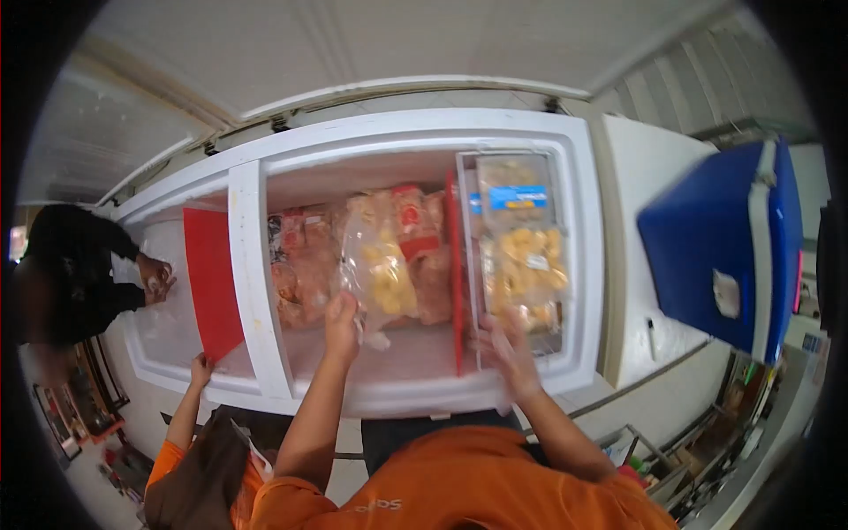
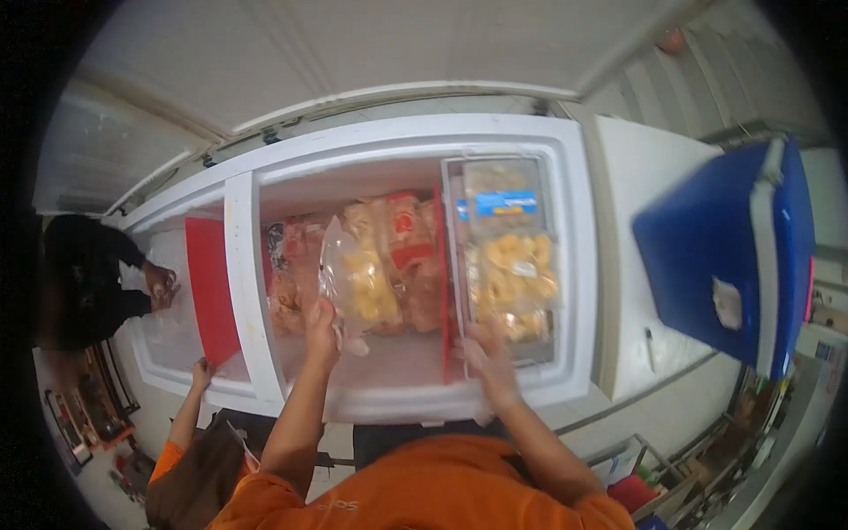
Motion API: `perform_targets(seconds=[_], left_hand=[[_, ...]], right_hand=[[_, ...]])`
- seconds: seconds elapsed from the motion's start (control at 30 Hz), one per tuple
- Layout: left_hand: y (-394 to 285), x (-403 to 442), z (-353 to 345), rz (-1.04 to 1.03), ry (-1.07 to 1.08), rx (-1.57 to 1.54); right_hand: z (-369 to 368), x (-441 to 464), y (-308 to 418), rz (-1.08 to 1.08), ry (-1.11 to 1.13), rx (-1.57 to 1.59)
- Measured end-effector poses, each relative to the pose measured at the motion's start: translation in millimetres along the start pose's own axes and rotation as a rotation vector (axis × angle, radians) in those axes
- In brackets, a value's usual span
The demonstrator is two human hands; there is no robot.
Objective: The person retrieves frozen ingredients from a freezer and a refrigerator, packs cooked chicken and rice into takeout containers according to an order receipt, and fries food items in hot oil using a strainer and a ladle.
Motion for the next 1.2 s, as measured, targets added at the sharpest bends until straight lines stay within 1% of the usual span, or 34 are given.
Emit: perform_targets(seconds=[0.03,0.07,0.13,0.2,0.23,0.3,0.33,0.37,0.4,0.43,0.47,0.53,0.57,0.6,0.63,0.67,0.7,0.73,0.8,0.87,0.9,0.97,1.03,1.07,1.13,1.17,1.2], left_hand=[[3,-32,-20,0.05,0.043,-0.003],[14,-62,-36,0.102,0.085,0.022],[33,-116,-60,0.205,0.17,0.079],[48,-146,-65,0.26,0.257,0.043],[56,-155,-65,0.285,0.294,0.021],[78,-149,-47,-0.016,0.439,0.415],[82,-160,-47,0.0,0.405,0.449],[85,-171,-47,0.017,0.371,0.482],[87,-182,-44,0.191,0.24,0.355],[90,-186,-44,0.289,0.182,0.273],[94,-191,-43,0.38,0.115,0.19],[104,-187,-26,0.412,0.12,0.108],[96,-184,-37,0.402,0.121,0.132],[89,-184,-53,0.295,0.26,0.225],[69,-188,-89,0.181,0.398,0.314],[50,-193,-118,0.061,0.535,0.403],[35,-197,-128,-0.056,0.647,0.683],[34,-197,-120,-0.003,0.649,0.757],[38,-197,-99,0.097,0.647,0.9],[49,-206,-83,0.167,0.484,0.549],[57,-209,-75,0.198,0.398,0.369],[78,-203,-61,0.191,0.239,0.23],[95,-187,-53,0.161,0.111,0.12],[98,-176,-50,0.07,0.077,0.157],[101,-155,-47,-0.11,0.007,0.222],[86,-157,-61,-0.108,0.059,0.195],[57,-170,-84,-0.104,0.111,0.17]], right_hand=[[-9,11,5,-0.266,0.154,0.417],[-16,19,19,-0.349,0.39,0.614],[-12,6,20,-0.336,0.607,0.742],[9,-3,11,-0.166,0.555,0.586],[24,-16,21,-0.164,0.434,0.472],[51,-16,20,0.067,0.23,0.007],[62,-19,15,0.167,0.123,-0.22],[67,-22,14,0.346,0.156,-0.319],[69,-23,14,0.529,0.18,-0.416],[69,-27,14,0.704,0.198,-0.515],[63,-37,22,0.718,0.24,-0.529],[44,-64,39,0.73,0.339,-0.551],[44,-66,44,0.735,0.335,-0.565],[45,-68,48,0.743,0.336,-0.581],[45,-69,52,0.755,0.341,-0.599],[45,-73,57,0.725,0.351,-0.549],[42,-79,61,0.69,0.363,-0.495],[39,-84,61,0.655,0.378,-0.442],[32,-72,38,0.53,0.528,-0.208],[41,-67,42,0.792,0.368,-0.607],[39,-61,37,0.753,0.338,-0.469],[34,-50,23,0.657,0.289,-0.204],[32,-30,15,0.317,0.156,-0.227],[33,-22,17,0.15,0.086,-0.244],[50,-16,30,0.225,0.098,0.074],[60,-7,42,0.197,0.012,0.176],[70,4,59,0.165,-0.076,0.279]])
Point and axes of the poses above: each hand's wrist, its own x-axis towards the middle knuckle, its own z-axis out of the back of the hand, y = z × x, the point moved 2 cm from there along x, towards the middle knuckle, and after that the axes turned 15 degrees about -x, right-handed, at the moved point
